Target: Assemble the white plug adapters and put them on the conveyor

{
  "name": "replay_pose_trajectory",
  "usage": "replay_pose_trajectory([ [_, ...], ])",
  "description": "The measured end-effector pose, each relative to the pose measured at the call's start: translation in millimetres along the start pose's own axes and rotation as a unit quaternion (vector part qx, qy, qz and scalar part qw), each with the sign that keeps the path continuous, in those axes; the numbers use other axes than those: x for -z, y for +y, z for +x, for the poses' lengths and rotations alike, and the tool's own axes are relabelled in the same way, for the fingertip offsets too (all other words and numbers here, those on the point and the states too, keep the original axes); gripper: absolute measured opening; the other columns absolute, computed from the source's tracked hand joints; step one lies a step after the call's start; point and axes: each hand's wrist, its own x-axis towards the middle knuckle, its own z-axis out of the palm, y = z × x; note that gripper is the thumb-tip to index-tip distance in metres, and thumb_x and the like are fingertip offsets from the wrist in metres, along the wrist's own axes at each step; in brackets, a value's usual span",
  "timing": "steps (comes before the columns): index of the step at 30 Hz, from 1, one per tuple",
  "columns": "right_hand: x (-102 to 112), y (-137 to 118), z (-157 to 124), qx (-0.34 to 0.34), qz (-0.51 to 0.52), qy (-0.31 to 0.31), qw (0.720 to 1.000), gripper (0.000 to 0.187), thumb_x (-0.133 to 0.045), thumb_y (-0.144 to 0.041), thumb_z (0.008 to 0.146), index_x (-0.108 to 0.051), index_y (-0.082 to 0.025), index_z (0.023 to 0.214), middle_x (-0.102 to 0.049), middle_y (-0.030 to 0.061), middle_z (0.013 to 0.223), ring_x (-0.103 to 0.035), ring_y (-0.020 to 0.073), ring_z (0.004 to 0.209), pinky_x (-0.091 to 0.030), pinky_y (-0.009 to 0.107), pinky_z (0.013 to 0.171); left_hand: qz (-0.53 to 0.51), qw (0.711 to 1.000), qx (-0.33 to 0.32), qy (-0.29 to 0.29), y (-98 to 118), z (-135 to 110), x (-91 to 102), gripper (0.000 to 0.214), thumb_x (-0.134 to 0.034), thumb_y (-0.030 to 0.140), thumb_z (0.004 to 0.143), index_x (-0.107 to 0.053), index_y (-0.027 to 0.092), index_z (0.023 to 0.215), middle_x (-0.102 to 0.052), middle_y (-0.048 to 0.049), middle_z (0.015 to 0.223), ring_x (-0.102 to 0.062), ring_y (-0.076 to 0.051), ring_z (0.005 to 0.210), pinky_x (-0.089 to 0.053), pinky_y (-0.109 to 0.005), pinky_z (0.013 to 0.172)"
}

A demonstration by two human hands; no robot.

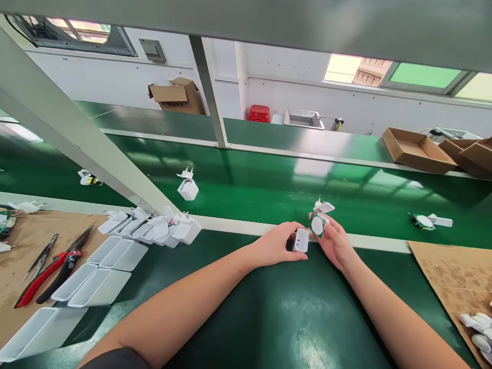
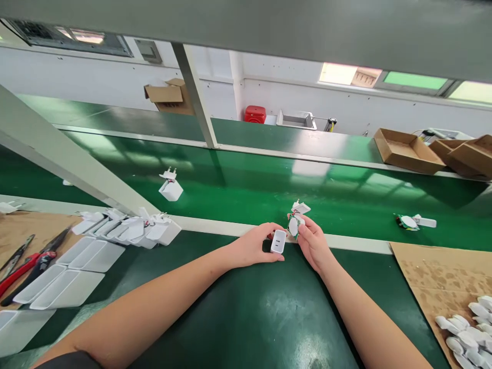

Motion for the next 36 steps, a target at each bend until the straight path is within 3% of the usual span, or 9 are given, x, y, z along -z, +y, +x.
replay_pose_trajectory([
  [4,1.7,7.3,-3.5,-0.008,-0.032,0.0,0.999,0.04,-0.097,-0.049,0.08,-0.083,-0.031,0.113,-0.084,0.0035,0.114,-0.075,0.0229,0.102,-0.061,0.037,0.096,0.094,0.994,-0.019,0.051,-0.3,1.9,-2.3,0.054,-0.09,0.045,0.083,-0.066,0.025,0.127,-0.071,-0.0088,0.126,-0.068,-0.03,0.115,-0.057,-0.043,0.097],
  [10,8.6,6.2,-8.4,0.013,-0.055,0.025,0.998,0.04,-0.09,-0.045,0.088,-0.08,-0.035,0.125,-0.074,0.0048,0.146,-0.073,0.025,0.116,-0.062,0.043,0.101,0.142,0.984,-0.068,0.083,-9.7,6.1,-6.1,0.053,-0.091,0.034,0.083,-0.061,0.025,0.125,-0.07,-0.0075,0.129,-0.062,-0.03,0.122,-0.052,-0.045,0.108],
  [16,9.8,2.3,-13.0,0.01,-0.053,0.02,0.998,0.04,-0.088,-0.049,0.089,-0.078,-0.037,0.126,-0.077,0.006,0.141,-0.077,0.0291,0.121,-0.067,0.05,0.101,0.227,0.963,-0.072,0.127,-10.2,5.7,-6.3,0.045,-0.09,0.037,0.085,-0.06,0.022,0.115,-0.07,-0.0096,0.12,-0.061,-0.031,0.109,-0.049,-0.047,0.101],
  [23,11.5,2.5,-19.6,0.035,-0.074,-0.027,0.996,0.054,-0.094,-0.046,0.085,-0.075,-0.036,0.134,-0.079,0.0075,0.137,-0.079,0.0309,0.12,-0.07,0.046,0.097,0.165,0.977,-0.094,0.1,-11.6,5.6,0.3,0.054,-0.095,0.036,0.081,-0.062,0.023,0.123,-0.072,-0.0082,0.126,-0.063,-0.03,0.114,-0.048,-0.044,0.103],
  [26,9.5,2.0,-24.7,0.052,-0.111,-0.061,0.991,0.057,-0.094,-0.04,0.086,-0.072,-0.033,0.138,-0.08,0.0097,0.131,-0.08,0.03,0.112,-0.07,0.044,0.092,0.157,0.975,-0.098,0.122,-12.9,4.8,0.4,0.048,-0.089,0.032,0.086,-0.062,0.023,0.125,-0.073,-0.0069,0.128,-0.063,-0.03,0.117,-0.047,-0.044,0.104],
  [31,0.3,-6.1,-30.5,0.114,-0.168,-0.062,0.977,0.055,-0.091,-0.032,0.088,-0.072,-0.031,0.139,-0.078,0.0101,0.131,-0.078,0.0281,0.116,-0.069,0.041,0.096,0.175,0.968,-0.1,0.148,-10.9,2.3,-0.4,0.043,-0.08,0.02,0.089,-0.061,0.024,0.128,-0.071,-0.0062,0.133,-0.061,-0.029,0.125,-0.043,-0.044,0.109],
  [36,-9.7,-15.7,-31.8,0.212,-0.228,-0.111,0.944,0.054,-0.086,-0.022,0.089,-0.07,-0.028,0.14,-0.074,0.0128,0.134,-0.075,0.0323,0.122,-0.068,0.046,0.094,0.199,0.962,-0.086,0.167,-8.1,-0.3,0.2,0.041,-0.076,0.019,0.089,-0.063,0.024,0.128,-0.069,-0.0073,0.133,-0.06,-0.03,0.125,-0.043,-0.044,0.109],
])
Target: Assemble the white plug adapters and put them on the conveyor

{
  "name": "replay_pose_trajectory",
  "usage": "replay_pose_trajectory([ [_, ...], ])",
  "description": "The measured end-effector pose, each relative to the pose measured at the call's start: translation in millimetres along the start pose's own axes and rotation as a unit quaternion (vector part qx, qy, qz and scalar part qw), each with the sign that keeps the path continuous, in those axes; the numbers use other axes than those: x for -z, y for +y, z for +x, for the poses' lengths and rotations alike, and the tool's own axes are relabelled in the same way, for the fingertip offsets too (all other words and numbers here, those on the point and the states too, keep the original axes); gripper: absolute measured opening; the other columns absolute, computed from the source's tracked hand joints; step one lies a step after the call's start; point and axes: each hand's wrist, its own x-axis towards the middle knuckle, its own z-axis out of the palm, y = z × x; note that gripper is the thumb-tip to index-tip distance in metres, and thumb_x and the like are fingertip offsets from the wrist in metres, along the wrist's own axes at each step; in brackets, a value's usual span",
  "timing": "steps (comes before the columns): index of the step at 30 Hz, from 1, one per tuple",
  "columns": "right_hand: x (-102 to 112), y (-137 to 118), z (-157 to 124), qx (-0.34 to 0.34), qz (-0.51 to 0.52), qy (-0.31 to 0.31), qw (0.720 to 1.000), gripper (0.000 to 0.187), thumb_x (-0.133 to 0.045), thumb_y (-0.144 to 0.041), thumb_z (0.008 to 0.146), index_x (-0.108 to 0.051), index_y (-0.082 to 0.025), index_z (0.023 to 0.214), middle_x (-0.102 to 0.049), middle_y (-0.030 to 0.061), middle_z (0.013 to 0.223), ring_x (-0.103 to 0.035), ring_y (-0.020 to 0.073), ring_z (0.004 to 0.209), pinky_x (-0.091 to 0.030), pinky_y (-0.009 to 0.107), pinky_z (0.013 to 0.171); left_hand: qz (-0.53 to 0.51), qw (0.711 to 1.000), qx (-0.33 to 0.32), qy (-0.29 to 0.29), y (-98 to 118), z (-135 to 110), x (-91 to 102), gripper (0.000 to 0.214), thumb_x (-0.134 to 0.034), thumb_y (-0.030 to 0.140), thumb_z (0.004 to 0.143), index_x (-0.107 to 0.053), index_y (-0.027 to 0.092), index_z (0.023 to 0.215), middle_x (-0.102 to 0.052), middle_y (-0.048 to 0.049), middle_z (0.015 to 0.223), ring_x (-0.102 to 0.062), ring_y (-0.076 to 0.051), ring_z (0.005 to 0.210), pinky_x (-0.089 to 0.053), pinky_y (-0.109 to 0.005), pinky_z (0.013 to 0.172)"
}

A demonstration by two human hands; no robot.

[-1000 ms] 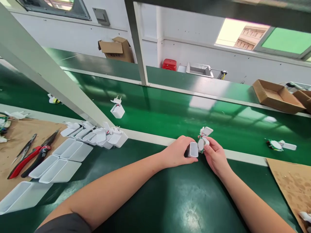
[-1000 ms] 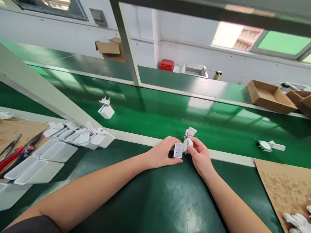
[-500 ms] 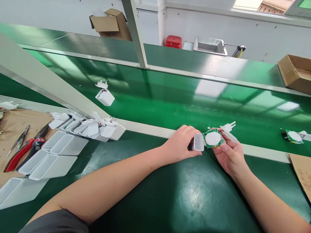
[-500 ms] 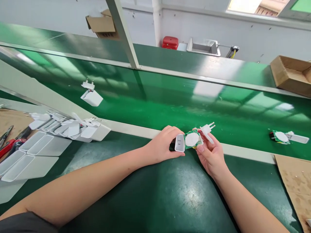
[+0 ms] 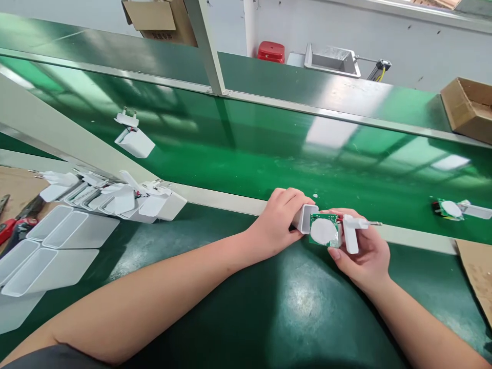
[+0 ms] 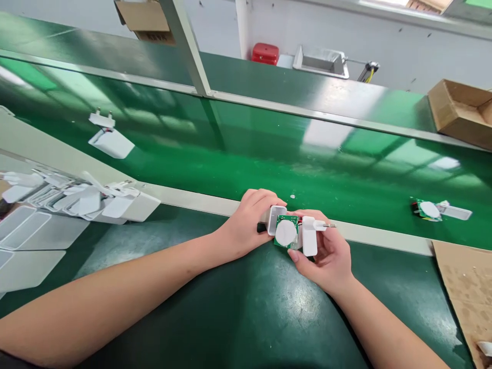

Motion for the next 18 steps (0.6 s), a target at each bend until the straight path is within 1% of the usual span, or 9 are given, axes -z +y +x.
replay_pose_trajectory([
  [3,-2.6,-3.8,2.4,0.051,-0.049,-0.007,0.998,0.06,-0.085,-0.017,0.087,-0.067,-0.028,0.144,-0.075,0.014,0.131,-0.073,0.0333,0.121,-0.067,0.049,0.094,0.002,1.0,-0.008,0.003,0.3,-1.2,0.4,0.042,-0.073,0.016,0.089,-0.063,0.024,0.129,-0.068,-0.0074,0.136,-0.059,-0.03,0.128,-0.043,-0.045,0.112],
  [6,-3.6,-5.8,3.2,0.073,-0.095,-0.01,0.993,0.062,-0.086,-0.018,0.086,-0.066,-0.029,0.145,-0.077,0.0135,0.127,-0.072,0.0352,0.122,-0.066,0.055,0.098,-0.003,1.0,-0.022,-0.004,-0.1,-2.1,0.5,0.048,-0.069,0.009,0.087,-0.062,0.025,0.131,-0.069,-0.0071,0.139,-0.059,-0.03,0.134,-0.043,-0.045,0.115],
  [10,-1.3,-5.5,0.6,0.072,-0.122,-0.026,0.99,0.068,-0.088,-0.017,0.085,-0.065,-0.031,0.148,-0.077,0.0122,0.132,-0.073,0.0358,0.123,-0.065,0.056,0.101,-0.004,0.999,-0.031,-0.013,-1.4,-2.4,1.0,0.053,-0.067,0.006,0.084,-0.062,0.026,0.133,-0.069,-0.0069,0.141,-0.059,-0.03,0.136,-0.042,-0.046,0.116],
  [14,1.2,-3.6,-2.1,0.059,-0.144,-0.027,0.987,0.066,-0.088,-0.018,0.085,-0.066,-0.031,0.147,-0.078,0.012,0.134,-0.073,0.0377,0.123,-0.063,0.058,0.099,-0.014,0.999,-0.046,-0.011,-2.5,-2.3,2.3,0.052,-0.069,0.007,0.085,-0.062,0.025,0.133,-0.07,-0.0064,0.138,-0.061,-0.028,0.134,-0.042,-0.044,0.115],
  [18,0.7,-3.8,-1.8,0.062,-0.144,-0.029,0.987,0.069,-0.088,-0.018,0.086,-0.064,-0.032,0.149,-0.077,0.0117,0.137,-0.073,0.037,0.124,-0.064,0.057,0.1,-0.015,0.999,-0.039,-0.021,-2.9,-2.2,3.6,0.051,-0.07,0.01,0.087,-0.062,0.026,0.134,-0.07,-0.0064,0.137,-0.06,-0.029,0.134,-0.042,-0.046,0.116],
])
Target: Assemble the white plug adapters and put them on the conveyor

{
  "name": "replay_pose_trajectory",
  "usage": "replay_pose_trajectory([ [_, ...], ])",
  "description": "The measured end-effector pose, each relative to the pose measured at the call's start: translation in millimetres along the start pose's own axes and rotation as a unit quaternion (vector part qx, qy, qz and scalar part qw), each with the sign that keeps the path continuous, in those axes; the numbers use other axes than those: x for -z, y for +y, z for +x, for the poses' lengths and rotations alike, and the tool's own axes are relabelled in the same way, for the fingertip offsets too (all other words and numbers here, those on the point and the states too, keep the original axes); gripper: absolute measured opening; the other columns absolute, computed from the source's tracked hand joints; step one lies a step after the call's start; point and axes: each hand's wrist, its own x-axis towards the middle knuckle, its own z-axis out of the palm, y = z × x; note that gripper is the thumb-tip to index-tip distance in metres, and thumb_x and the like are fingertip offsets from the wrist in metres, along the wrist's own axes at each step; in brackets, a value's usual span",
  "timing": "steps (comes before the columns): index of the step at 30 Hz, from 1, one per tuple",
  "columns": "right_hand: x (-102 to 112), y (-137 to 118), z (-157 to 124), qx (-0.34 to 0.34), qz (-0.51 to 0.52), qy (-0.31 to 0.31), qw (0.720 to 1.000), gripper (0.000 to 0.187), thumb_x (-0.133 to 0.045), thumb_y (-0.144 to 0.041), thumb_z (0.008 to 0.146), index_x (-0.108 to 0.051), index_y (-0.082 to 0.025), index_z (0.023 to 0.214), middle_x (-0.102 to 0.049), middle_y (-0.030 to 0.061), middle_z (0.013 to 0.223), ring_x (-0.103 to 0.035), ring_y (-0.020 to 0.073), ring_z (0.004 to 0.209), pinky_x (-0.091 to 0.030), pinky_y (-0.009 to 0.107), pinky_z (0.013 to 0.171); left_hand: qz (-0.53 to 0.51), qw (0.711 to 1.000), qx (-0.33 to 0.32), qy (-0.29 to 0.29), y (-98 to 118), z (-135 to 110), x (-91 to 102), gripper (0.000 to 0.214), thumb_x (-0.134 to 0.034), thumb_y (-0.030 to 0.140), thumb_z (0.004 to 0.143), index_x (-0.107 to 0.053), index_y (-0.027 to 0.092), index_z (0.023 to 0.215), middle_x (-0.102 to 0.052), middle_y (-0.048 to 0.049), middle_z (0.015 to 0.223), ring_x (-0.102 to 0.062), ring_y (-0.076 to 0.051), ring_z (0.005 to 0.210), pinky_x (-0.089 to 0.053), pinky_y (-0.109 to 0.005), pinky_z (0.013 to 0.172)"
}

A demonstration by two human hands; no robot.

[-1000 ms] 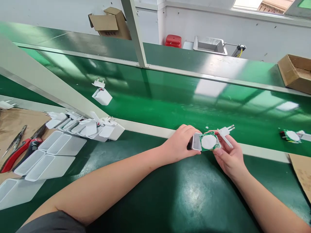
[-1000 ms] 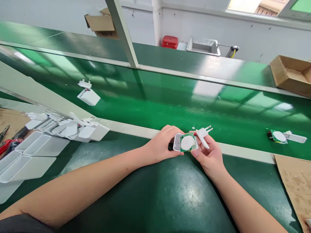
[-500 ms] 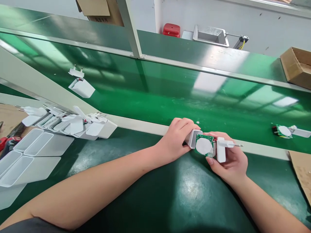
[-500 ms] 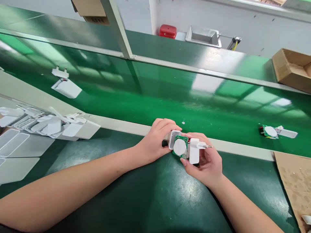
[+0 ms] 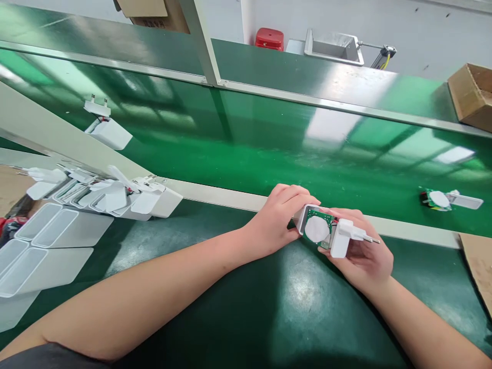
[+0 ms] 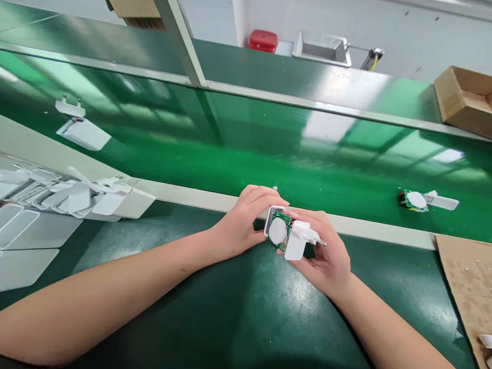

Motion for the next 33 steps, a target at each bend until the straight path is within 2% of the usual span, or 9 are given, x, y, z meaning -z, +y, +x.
replay_pose_trajectory([
  [7,-1.6,-1.3,0.9,0.039,0.0,0.018,0.999,0.076,-0.089,-0.013,0.081,-0.065,-0.032,0.151,-0.078,0.0101,0.136,-0.074,0.037,0.124,-0.066,0.055,0.101,0.005,1.0,-0.005,-0.009,-0.1,-0.4,0.5,0.053,-0.071,0.009,0.085,-0.063,0.028,0.134,-0.069,-0.0059,0.138,-0.06,-0.028,0.131,-0.041,-0.046,0.117],
  [15,-1.0,-3.8,0.2,0.025,-0.025,0.019,0.999,0.073,-0.09,-0.016,0.083,-0.066,-0.032,0.15,-0.078,0.0105,0.134,-0.075,0.0362,0.12,-0.068,0.052,0.097,0.006,1.0,-0.005,-0.01,0.7,-0.9,-0.6,0.05,-0.073,0.012,0.089,-0.063,0.026,0.136,-0.069,-0.0075,0.136,-0.062,-0.028,0.124,-0.042,-0.044,0.113],
  [20,0.6,-1.4,-0.8,0.019,-0.033,0.011,0.999,0.074,-0.091,-0.02,0.083,-0.066,-0.035,0.151,-0.077,0.0094,0.136,-0.075,0.0372,0.119,-0.067,0.053,0.097,0.01,1.0,0.005,-0.02,1.9,-1.5,-0.5,0.05,-0.074,0.015,0.09,-0.063,0.027,0.137,-0.068,-0.0073,0.138,-0.06,-0.029,0.126,-0.04,-0.046,0.117],
  [33,-0.2,0.5,1.3,0.049,-0.013,0.004,0.999,0.076,-0.091,-0.011,0.081,-0.067,-0.027,0.152,-0.075,0.0138,0.138,-0.074,0.039,0.121,-0.067,0.054,0.095,-0.005,1.0,-0.011,-0.026,-0.5,-1.7,-2.1,0.046,-0.077,0.02,0.092,-0.063,0.026,0.136,-0.069,-0.0078,0.133,-0.058,-0.029,0.126,-0.045,-0.044,0.113],
])
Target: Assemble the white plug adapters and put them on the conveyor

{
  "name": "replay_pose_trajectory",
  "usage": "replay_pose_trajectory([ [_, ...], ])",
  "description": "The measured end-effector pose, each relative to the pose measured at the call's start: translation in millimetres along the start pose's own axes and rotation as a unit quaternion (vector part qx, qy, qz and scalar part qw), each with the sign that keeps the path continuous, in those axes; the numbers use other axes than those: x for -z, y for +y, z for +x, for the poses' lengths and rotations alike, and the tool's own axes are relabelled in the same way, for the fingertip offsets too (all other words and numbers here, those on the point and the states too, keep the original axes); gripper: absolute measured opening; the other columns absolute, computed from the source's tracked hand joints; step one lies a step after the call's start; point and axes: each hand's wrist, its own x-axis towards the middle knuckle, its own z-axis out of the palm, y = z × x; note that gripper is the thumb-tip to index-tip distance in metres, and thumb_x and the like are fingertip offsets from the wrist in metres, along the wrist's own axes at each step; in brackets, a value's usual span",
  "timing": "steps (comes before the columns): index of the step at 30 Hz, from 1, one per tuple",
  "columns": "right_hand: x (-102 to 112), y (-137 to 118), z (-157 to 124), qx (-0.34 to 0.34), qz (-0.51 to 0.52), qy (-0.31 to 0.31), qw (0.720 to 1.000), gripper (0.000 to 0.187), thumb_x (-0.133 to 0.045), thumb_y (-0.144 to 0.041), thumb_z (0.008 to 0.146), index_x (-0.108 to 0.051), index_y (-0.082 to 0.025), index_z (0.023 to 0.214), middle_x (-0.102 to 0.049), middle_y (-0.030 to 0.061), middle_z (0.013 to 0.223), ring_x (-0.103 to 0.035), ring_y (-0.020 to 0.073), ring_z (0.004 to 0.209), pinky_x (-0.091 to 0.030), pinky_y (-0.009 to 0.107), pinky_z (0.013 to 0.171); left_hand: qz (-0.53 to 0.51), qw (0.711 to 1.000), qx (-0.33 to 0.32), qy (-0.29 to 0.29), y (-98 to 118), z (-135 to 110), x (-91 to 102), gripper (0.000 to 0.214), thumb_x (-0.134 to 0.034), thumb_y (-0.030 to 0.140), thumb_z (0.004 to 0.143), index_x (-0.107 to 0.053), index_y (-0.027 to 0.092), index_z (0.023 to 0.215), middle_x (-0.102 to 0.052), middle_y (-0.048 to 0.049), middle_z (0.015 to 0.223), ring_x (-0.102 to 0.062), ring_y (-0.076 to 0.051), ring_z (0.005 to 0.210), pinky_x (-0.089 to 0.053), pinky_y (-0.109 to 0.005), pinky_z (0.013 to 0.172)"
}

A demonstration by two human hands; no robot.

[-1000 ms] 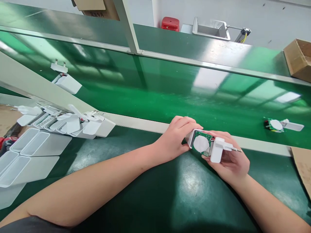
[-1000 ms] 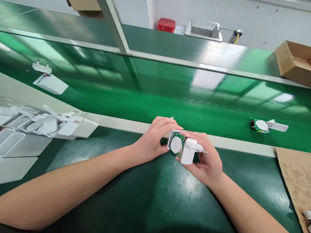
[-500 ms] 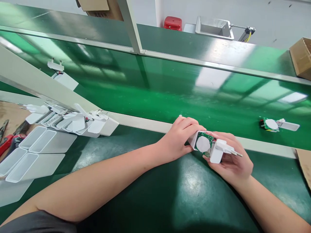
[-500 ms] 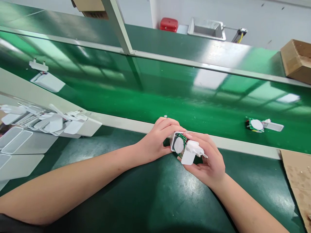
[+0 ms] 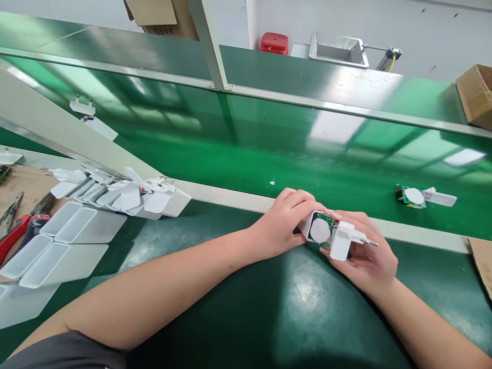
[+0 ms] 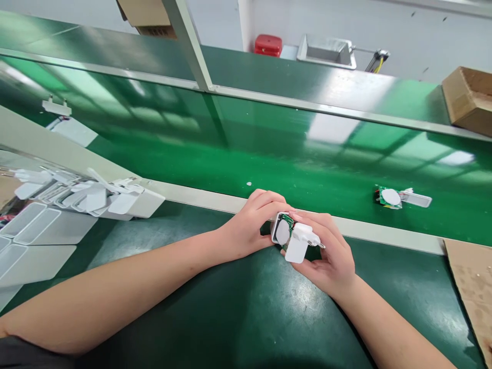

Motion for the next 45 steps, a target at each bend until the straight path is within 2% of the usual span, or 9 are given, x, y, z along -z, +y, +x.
replay_pose_trajectory([
  [8,1.2,-1.2,1.1,0.0,0.013,-0.007,1.0,0.076,-0.09,-0.009,0.082,-0.065,-0.026,0.153,-0.075,0.0134,0.139,-0.074,0.0386,0.123,-0.066,0.054,0.098,-0.001,1.0,0.003,-0.016,1.1,0.3,1.2,0.046,-0.079,0.023,0.091,-0.064,0.025,0.135,-0.069,-0.009,0.134,-0.058,-0.03,0.128,-0.045,-0.045,0.114],
  [13,0.1,-0.4,-0.6,-0.007,0.034,-0.014,0.999,0.079,-0.088,-0.005,0.081,-0.064,-0.026,0.154,-0.074,0.0128,0.14,-0.072,0.0373,0.125,-0.065,0.054,0.101,-0.009,1.0,-0.012,-0.012,2.4,0.2,1.2,0.046,-0.079,0.022,0.09,-0.064,0.023,0.134,-0.069,-0.0087,0.129,-0.059,-0.028,0.122,-0.047,-0.043,0.11],
  [25,-2.5,-2.5,0.9,-0.017,0.017,-0.002,1.0,0.076,-0.083,-0.005,0.081,-0.064,-0.028,0.151,-0.075,0.0132,0.136,-0.073,0.0365,0.121,-0.066,0.055,0.098,-0.01,1.0,-0.005,-0.017,3.1,0.2,1.7,0.048,-0.078,0.018,0.088,-0.063,0.023,0.134,-0.069,-0.0086,0.128,-0.059,-0.028,0.12,-0.048,-0.043,0.11],
  [29,-2.3,0.1,-2.1,-0.027,0.025,-0.005,0.999,0.077,-0.086,-0.006,0.081,-0.064,-0.028,0.151,-0.075,0.0135,0.135,-0.073,0.0366,0.121,-0.067,0.055,0.097,-0.009,0.999,0.01,-0.029,3.0,0.5,1.4,0.047,-0.079,0.021,0.087,-0.064,0.024,0.132,-0.069,-0.009,0.129,-0.059,-0.029,0.12,-0.048,-0.044,0.11],
  [37,-3.8,1.5,-2.3,-0.036,0.033,-0.021,0.999,0.076,-0.087,-0.006,0.081,-0.064,-0.027,0.151,-0.073,0.0145,0.137,-0.072,0.037,0.123,-0.065,0.055,0.099,-0.008,0.999,-0.012,-0.035,1.0,1.0,0.2,0.048,-0.083,0.024,0.088,-0.062,0.022,0.132,-0.07,-0.0082,0.126,-0.06,-0.028,0.119,-0.048,-0.042,0.108],
  [45,-3.0,3.9,-3.7,-0.038,0.034,-0.019,0.999,0.076,-0.084,-0.007,0.082,-0.063,-0.028,0.151,-0.072,0.016,0.135,-0.072,0.0383,0.122,-0.067,0.055,0.093,0.007,0.997,0.011,-0.079,2.5,1.4,1.3,0.055,-0.085,0.034,0.087,-0.06,0.02,0.134,-0.069,-0.0103,0.13,-0.06,-0.03,0.117,-0.049,-0.045,0.105],
])
